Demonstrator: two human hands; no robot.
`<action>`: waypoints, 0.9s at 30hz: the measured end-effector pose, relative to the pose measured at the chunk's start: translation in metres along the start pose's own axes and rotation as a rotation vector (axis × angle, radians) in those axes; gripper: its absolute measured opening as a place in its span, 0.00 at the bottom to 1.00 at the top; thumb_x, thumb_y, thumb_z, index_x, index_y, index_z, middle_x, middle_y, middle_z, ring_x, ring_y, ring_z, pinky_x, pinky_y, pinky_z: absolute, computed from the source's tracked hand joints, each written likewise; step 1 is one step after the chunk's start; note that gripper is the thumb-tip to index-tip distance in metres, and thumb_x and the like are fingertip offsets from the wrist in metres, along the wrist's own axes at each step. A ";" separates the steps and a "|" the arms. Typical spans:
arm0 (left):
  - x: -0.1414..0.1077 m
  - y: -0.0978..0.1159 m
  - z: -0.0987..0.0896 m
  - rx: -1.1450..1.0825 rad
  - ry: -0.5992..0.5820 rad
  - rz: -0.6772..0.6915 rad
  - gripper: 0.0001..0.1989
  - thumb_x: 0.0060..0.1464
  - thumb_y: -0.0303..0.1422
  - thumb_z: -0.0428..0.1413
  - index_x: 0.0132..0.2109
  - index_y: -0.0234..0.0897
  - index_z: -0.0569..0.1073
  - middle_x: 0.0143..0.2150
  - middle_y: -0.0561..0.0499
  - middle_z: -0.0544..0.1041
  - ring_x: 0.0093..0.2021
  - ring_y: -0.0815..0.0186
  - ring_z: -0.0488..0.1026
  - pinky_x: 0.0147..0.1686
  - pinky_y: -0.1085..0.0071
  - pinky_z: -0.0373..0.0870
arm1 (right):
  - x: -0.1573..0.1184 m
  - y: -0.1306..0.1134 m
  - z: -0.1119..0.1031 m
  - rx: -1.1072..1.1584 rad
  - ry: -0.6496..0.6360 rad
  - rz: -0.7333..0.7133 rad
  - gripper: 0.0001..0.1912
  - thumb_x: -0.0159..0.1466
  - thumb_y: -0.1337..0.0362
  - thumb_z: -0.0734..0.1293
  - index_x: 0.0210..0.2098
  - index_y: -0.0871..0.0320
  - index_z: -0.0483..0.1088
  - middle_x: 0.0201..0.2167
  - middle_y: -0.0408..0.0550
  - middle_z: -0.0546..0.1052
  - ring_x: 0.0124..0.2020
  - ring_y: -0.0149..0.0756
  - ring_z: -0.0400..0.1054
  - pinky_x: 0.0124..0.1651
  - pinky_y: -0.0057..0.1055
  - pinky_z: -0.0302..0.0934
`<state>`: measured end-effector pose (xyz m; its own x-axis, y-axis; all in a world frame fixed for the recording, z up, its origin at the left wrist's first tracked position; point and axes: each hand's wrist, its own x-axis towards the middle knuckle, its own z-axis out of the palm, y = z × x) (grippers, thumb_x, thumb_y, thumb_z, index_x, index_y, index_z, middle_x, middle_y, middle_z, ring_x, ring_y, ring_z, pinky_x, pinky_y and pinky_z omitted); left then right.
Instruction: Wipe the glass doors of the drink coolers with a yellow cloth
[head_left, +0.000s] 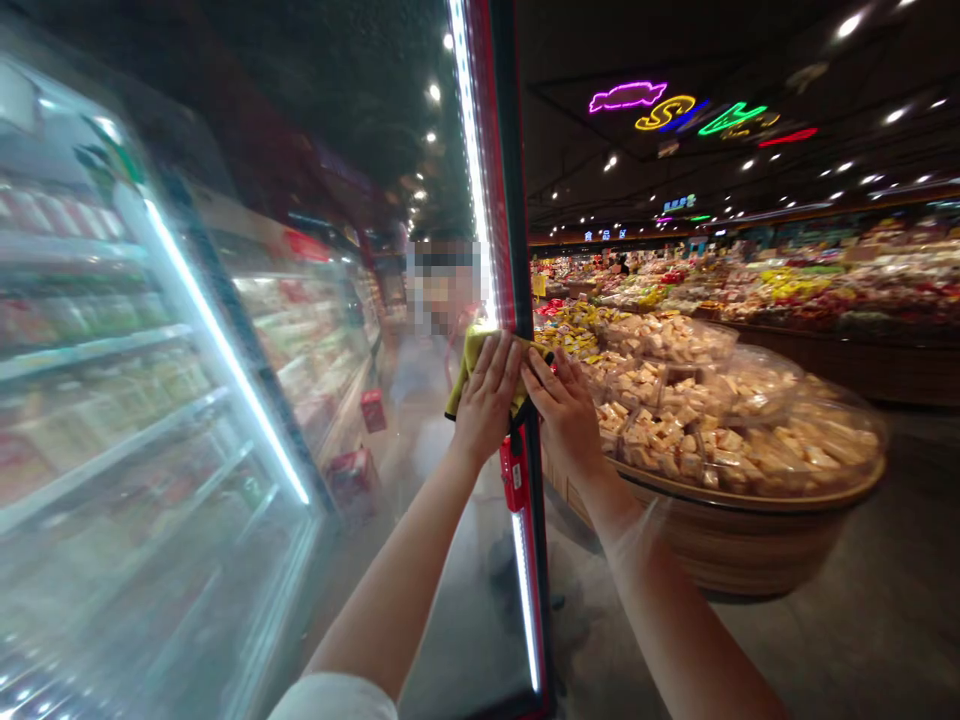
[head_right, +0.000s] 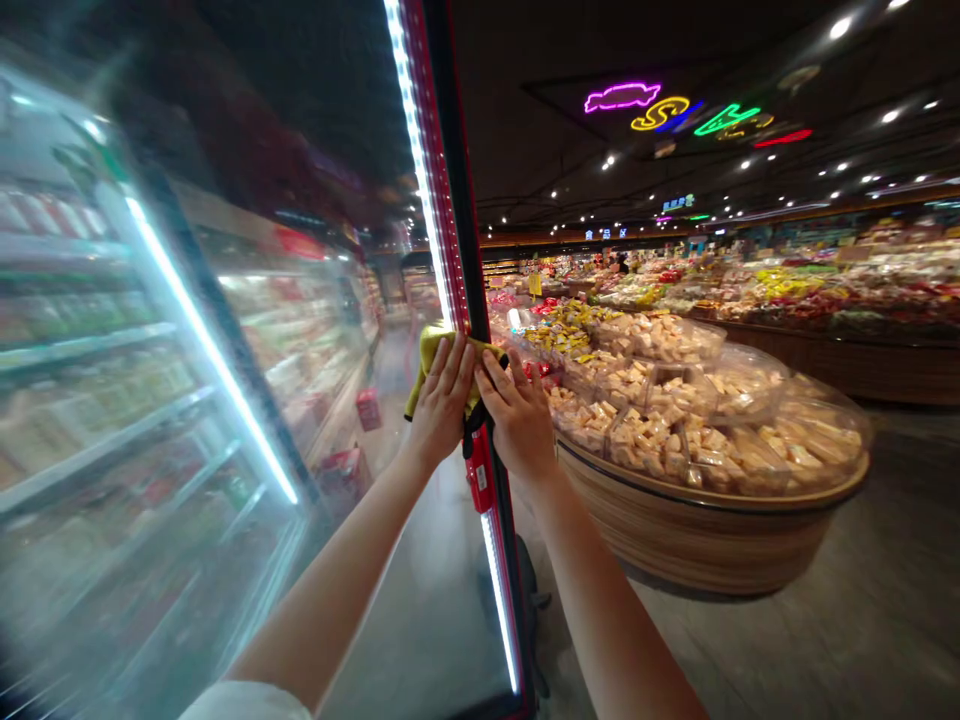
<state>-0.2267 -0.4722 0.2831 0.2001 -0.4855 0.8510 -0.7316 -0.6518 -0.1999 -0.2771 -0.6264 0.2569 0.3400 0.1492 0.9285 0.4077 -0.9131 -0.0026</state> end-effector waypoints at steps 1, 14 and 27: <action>-0.005 0.001 0.002 0.004 -0.008 -0.004 0.38 0.66 0.21 0.44 0.77 0.37 0.39 0.78 0.42 0.48 0.78 0.56 0.35 0.74 0.51 0.49 | -0.004 0.000 0.002 -0.018 -0.006 -0.002 0.31 0.69 0.78 0.57 0.68 0.52 0.65 0.72 0.48 0.63 0.77 0.43 0.39 0.77 0.55 0.44; -0.060 0.016 0.019 0.001 -0.089 0.024 0.40 0.61 0.18 0.45 0.77 0.33 0.43 0.77 0.41 0.53 0.78 0.55 0.38 0.72 0.52 0.56 | -0.062 0.007 0.025 -0.062 -0.092 -0.067 0.26 0.71 0.72 0.60 0.67 0.56 0.66 0.70 0.51 0.65 0.77 0.44 0.40 0.76 0.56 0.45; -0.100 0.006 0.028 0.148 -0.081 0.104 0.37 0.63 0.22 0.48 0.76 0.31 0.46 0.75 0.40 0.58 0.77 0.56 0.47 0.71 0.58 0.58 | -0.081 -0.012 0.030 -0.060 -0.096 -0.085 0.27 0.70 0.75 0.58 0.67 0.59 0.66 0.70 0.52 0.66 0.77 0.44 0.40 0.77 0.55 0.43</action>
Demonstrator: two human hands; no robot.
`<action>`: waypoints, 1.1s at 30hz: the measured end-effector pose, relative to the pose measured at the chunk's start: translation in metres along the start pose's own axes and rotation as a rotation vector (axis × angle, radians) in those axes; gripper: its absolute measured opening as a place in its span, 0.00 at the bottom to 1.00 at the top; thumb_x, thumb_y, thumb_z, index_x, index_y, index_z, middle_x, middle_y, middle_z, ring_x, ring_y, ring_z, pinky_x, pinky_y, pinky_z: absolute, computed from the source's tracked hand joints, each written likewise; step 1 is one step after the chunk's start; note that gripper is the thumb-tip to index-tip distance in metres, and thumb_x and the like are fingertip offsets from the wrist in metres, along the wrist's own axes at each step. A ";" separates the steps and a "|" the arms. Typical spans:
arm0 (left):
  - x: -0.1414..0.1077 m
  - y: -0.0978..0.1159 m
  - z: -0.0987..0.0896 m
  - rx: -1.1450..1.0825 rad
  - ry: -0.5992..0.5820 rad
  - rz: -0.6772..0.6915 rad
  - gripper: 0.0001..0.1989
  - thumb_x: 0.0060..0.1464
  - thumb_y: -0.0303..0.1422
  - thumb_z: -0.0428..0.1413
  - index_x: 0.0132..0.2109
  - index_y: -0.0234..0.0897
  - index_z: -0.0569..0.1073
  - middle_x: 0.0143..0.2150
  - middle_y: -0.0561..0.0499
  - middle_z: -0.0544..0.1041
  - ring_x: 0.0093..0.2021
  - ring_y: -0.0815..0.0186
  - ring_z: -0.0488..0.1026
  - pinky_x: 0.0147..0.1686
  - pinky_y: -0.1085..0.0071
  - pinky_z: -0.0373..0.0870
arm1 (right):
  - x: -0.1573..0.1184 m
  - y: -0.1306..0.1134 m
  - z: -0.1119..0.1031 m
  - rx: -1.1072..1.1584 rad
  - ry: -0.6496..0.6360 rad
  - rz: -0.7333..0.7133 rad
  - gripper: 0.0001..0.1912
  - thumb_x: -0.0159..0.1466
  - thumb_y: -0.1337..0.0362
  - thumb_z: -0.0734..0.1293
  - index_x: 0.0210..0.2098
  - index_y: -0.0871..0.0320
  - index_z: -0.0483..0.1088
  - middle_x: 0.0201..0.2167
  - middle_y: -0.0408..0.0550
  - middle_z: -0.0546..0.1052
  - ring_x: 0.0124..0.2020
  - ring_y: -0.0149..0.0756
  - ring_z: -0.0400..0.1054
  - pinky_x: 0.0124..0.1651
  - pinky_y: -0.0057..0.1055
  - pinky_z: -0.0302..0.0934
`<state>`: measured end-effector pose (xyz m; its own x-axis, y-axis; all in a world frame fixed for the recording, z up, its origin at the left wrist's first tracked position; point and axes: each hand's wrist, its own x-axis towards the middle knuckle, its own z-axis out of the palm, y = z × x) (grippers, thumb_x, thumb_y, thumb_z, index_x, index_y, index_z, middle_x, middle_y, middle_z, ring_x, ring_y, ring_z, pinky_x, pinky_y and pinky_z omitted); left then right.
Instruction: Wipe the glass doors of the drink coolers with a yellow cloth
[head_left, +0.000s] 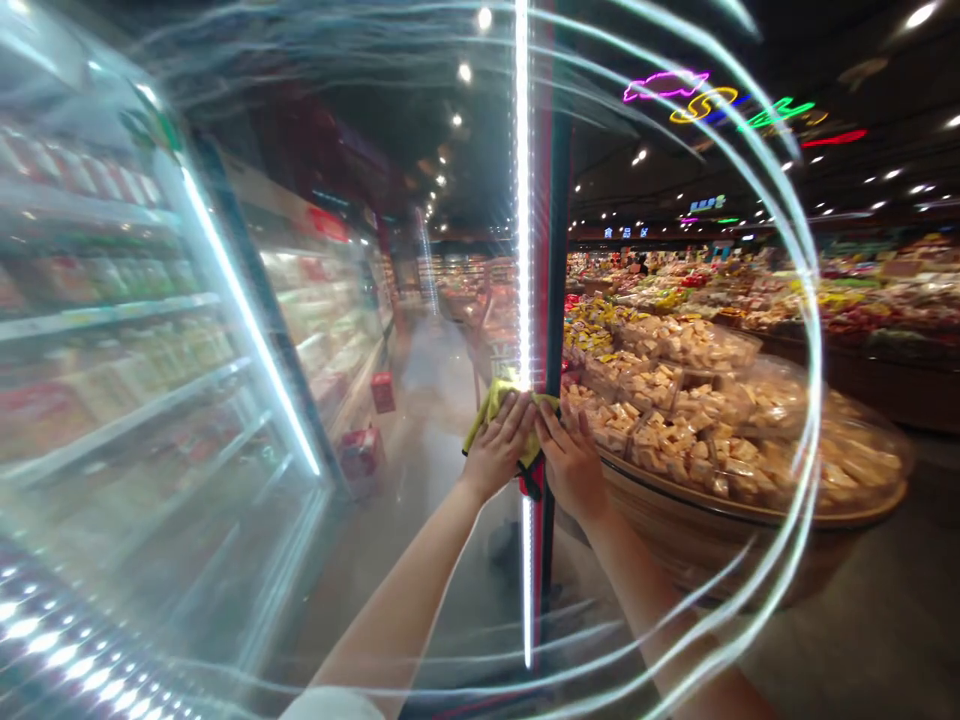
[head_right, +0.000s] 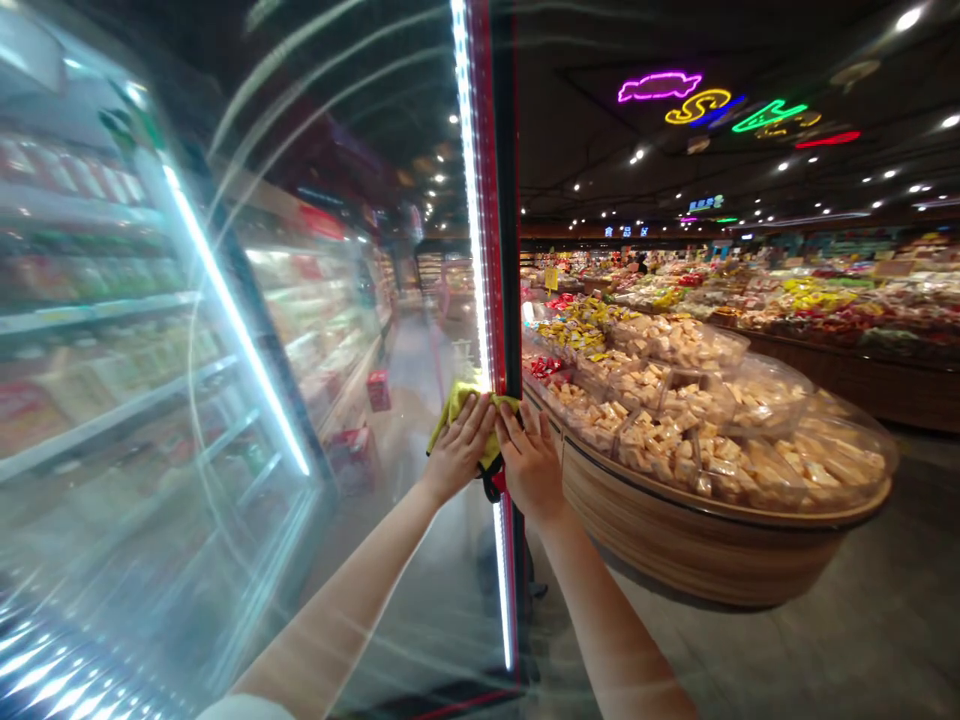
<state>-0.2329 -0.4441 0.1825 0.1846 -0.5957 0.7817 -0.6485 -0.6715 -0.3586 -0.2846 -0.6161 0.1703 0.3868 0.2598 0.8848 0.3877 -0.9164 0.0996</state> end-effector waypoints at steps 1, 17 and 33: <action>-0.001 -0.007 -0.001 0.027 0.016 0.045 0.36 0.64 0.22 0.48 0.76 0.31 0.48 0.74 0.41 0.60 0.76 0.57 0.49 0.71 0.59 0.58 | 0.002 -0.005 0.001 0.000 -0.010 0.012 0.28 0.70 0.75 0.58 0.68 0.59 0.64 0.70 0.53 0.65 0.77 0.44 0.41 0.77 0.56 0.41; -0.028 -0.004 0.003 0.192 0.060 -0.207 0.32 0.68 0.28 0.51 0.74 0.51 0.54 0.71 0.54 0.65 0.77 0.63 0.48 0.76 0.56 0.25 | 0.019 -0.028 -0.026 0.207 0.089 0.140 0.24 0.71 0.72 0.57 0.64 0.58 0.70 0.69 0.56 0.66 0.77 0.47 0.40 0.74 0.62 0.46; -0.061 -0.013 -0.012 0.060 -0.201 -0.331 0.35 0.64 0.24 0.52 0.71 0.65 0.58 0.74 0.56 0.61 0.76 0.55 0.51 0.73 0.38 0.31 | 0.008 -0.045 -0.018 0.286 0.087 0.163 0.25 0.70 0.72 0.59 0.64 0.54 0.69 0.72 0.52 0.63 0.76 0.51 0.44 0.73 0.63 0.51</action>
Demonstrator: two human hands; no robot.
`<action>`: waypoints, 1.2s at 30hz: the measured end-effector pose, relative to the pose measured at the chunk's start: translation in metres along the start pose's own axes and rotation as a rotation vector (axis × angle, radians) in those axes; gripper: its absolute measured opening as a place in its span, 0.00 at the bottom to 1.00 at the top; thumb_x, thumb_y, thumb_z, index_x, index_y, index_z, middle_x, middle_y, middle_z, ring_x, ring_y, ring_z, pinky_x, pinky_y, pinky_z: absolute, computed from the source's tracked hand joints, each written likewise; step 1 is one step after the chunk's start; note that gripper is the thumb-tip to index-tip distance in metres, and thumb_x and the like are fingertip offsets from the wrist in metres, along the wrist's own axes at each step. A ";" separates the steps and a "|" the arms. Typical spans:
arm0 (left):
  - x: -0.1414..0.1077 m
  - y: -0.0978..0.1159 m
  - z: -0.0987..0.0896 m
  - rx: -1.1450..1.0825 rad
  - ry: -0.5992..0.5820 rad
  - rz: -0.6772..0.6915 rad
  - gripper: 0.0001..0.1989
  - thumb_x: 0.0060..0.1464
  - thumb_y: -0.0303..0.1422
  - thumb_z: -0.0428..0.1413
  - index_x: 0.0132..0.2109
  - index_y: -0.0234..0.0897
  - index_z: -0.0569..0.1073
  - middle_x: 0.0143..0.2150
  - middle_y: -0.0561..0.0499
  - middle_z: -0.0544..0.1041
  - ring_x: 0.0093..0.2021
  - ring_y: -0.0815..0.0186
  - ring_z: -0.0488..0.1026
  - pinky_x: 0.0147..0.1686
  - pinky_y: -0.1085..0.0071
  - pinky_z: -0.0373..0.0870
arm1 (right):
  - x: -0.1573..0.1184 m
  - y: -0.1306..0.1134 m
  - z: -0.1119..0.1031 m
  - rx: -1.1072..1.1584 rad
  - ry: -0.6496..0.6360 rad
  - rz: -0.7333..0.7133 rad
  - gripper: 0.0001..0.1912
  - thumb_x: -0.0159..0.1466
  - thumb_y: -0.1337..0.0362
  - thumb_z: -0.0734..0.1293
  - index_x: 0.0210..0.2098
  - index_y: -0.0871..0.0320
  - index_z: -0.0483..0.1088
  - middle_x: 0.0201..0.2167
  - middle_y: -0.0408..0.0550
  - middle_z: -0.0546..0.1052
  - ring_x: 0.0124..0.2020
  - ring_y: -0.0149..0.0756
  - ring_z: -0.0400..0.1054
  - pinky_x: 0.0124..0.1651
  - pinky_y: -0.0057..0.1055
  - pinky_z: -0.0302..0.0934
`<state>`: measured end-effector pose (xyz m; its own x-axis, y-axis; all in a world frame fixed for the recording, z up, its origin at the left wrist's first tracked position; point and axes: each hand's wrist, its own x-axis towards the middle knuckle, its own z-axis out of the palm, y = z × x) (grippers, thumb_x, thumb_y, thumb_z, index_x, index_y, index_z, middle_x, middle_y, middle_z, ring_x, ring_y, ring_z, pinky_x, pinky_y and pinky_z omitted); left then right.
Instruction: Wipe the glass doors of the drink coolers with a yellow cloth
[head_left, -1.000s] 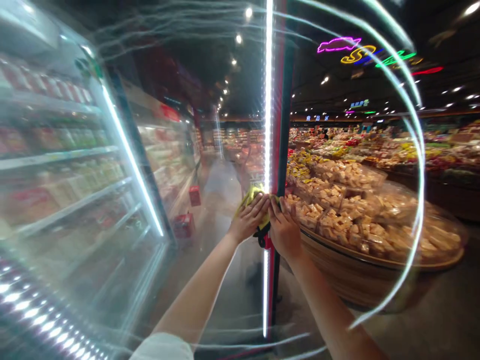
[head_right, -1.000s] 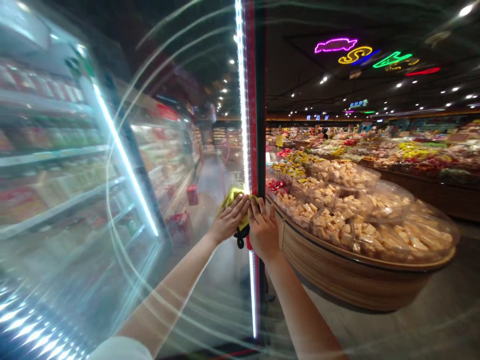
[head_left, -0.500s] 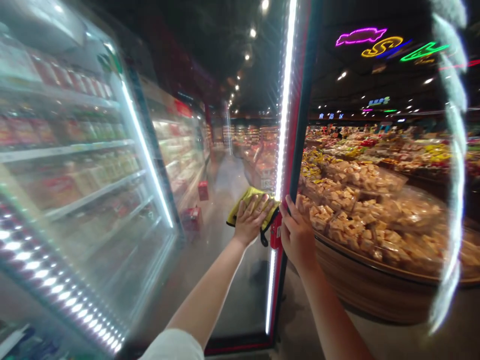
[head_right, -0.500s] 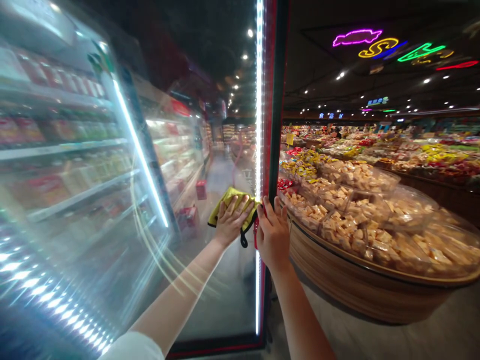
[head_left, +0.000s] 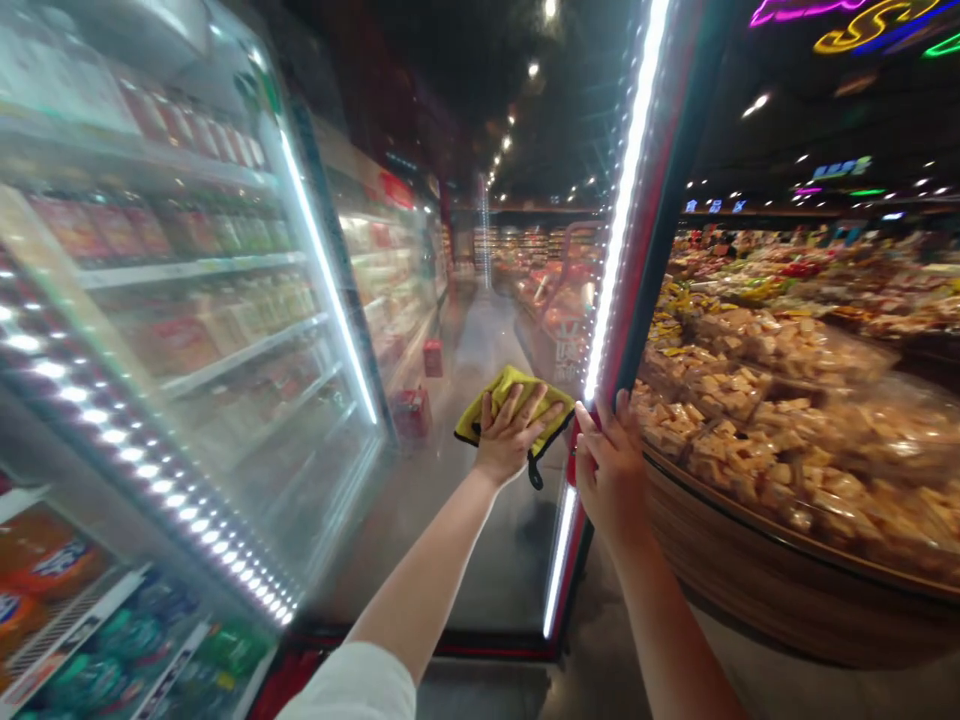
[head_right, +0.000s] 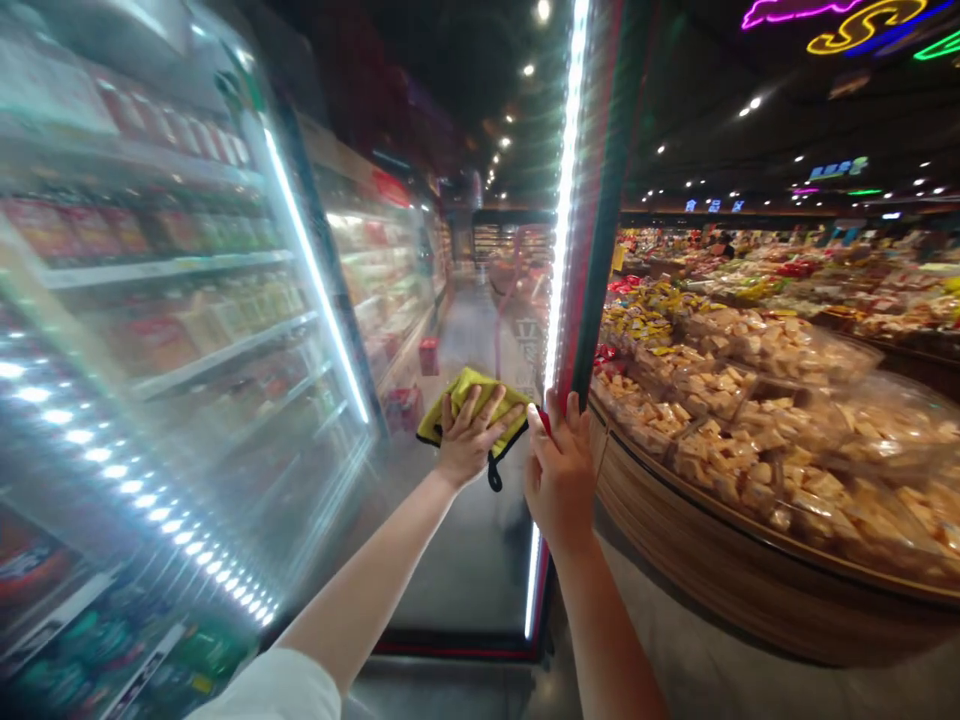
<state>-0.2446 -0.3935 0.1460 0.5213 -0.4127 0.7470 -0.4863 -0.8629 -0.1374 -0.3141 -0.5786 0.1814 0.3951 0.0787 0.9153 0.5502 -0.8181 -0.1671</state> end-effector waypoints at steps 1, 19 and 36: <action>0.005 -0.008 -0.006 0.010 -0.005 0.023 0.35 0.65 0.25 0.51 0.71 0.66 0.58 0.73 0.57 0.62 0.76 0.56 0.52 0.74 0.39 0.31 | 0.001 -0.002 0.002 0.004 -0.001 0.000 0.26 0.70 0.72 0.59 0.65 0.53 0.69 0.72 0.52 0.62 0.76 0.51 0.44 0.73 0.63 0.50; -0.054 -0.100 -0.046 0.117 0.104 -0.291 0.36 0.62 0.23 0.53 0.72 0.58 0.58 0.76 0.53 0.57 0.77 0.51 0.45 0.74 0.39 0.36 | -0.004 -0.034 0.061 0.035 -0.183 -0.037 0.41 0.69 0.75 0.59 0.76 0.45 0.44 0.77 0.53 0.47 0.77 0.57 0.40 0.69 0.63 0.57; -0.115 -0.132 -0.050 0.107 0.111 -0.498 0.47 0.57 0.23 0.58 0.76 0.47 0.45 0.79 0.41 0.43 0.77 0.42 0.32 0.70 0.32 0.37 | -0.011 -0.079 0.087 0.040 -0.161 0.008 0.44 0.69 0.74 0.59 0.76 0.41 0.37 0.78 0.49 0.45 0.77 0.55 0.41 0.70 0.63 0.56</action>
<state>-0.2755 -0.2176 0.1111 0.5907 0.0839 0.8025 -0.1211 -0.9741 0.1909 -0.2976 -0.4651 0.1524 0.5106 0.1655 0.8438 0.5745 -0.7958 -0.1915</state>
